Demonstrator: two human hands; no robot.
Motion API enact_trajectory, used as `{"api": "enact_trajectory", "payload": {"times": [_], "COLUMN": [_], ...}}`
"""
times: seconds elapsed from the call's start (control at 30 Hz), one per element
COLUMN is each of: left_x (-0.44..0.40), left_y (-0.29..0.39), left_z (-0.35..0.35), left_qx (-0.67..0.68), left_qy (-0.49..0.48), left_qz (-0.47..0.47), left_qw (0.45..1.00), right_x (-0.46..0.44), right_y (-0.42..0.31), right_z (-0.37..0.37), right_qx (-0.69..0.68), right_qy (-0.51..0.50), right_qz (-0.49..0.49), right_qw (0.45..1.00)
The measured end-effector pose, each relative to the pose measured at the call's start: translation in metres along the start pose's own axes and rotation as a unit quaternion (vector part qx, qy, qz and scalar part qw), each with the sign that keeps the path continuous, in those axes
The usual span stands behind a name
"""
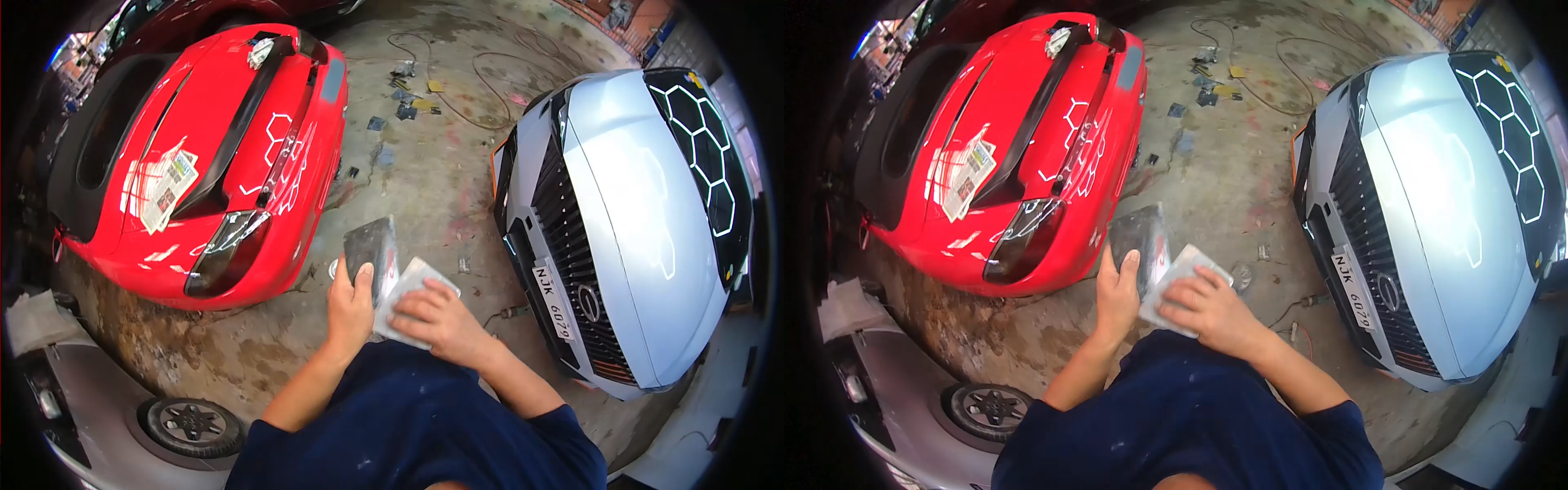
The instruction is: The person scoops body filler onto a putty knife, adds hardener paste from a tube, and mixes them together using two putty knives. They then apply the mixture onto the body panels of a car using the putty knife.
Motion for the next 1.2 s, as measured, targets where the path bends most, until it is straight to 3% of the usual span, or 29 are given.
{"api": "enact_trajectory", "payload": {"times": [0.13,0.2,0.23,0.3,0.4,0.53,0.63,0.7,0.87,1.0,1.07,1.2], "left_x": [-0.018,-0.037,-0.044,-0.053,-0.075,-0.100,-0.136,-0.150,-0.190,-0.225,-0.247,-0.294], "left_y": [0.006,0.012,-0.001,-0.025,-0.029,-0.025,-0.007,0.004,0.009,0.026,0.025,0.008], "left_z": [-0.015,-0.033,-0.044,-0.074,-0.111,-0.156,-0.196,-0.221,-0.266,-0.298,-0.312,-0.337], "left_qx": [0.041,0.094,0.165,0.297,0.344,0.334,0.284,0.263,0.207,0.054,-0.054,0.002], "left_qy": [0.053,0.041,0.033,0.013,-0.001,-0.005,-0.029,-0.034,-0.055,-0.125,-0.177,-0.152], "left_qz": [-0.027,-0.033,0.042,0.192,0.231,0.297,0.198,0.177,0.152,0.074,0.035,0.056], "left_qw": [0.997,0.994,0.985,0.935,0.910,0.895,0.938,0.948,0.965,0.988,0.982,0.987], "right_x": [0.018,0.013,0.010,0.004,0.014,0.043,0.040,0.033,0.036,0.017,0.008,-0.030], "right_y": [0.050,0.062,0.065,0.072,0.131,0.240,0.246,0.238,0.295,0.325,0.354,0.391], "right_z": [-0.006,0.033,0.055,0.072,0.066,0.100,0.170,0.189,0.244,0.234,0.255,0.242], "right_qx": [-0.015,-0.065,-0.091,-0.102,-0.097,0.006,0.079,0.093,0.102,0.100,0.135,0.109], "right_qy": [-0.059,0.064,0.125,0.148,0.200,0.127,0.133,0.121,0.149,0.040,0.059,0.040], "right_qz": [-0.065,-0.043,-0.032,-0.013,-0.031,-0.108,-0.089,-0.034,-0.071,-0.057,-0.091,-0.095], "right_qw": [0.996,0.995,0.987,0.984,0.974,0.986,0.984,0.988,0.981,0.992,0.985,0.989]}}
Point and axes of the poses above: each hand's wrist, its own x-axis away from the middle knuckle, its own z-axis out of the back of the hand, y = z × x, the point moved 9 cm from there along -x, towards the middle knuckle, and after that the axes turned 1 degree about -x, right-handed, at the moved point
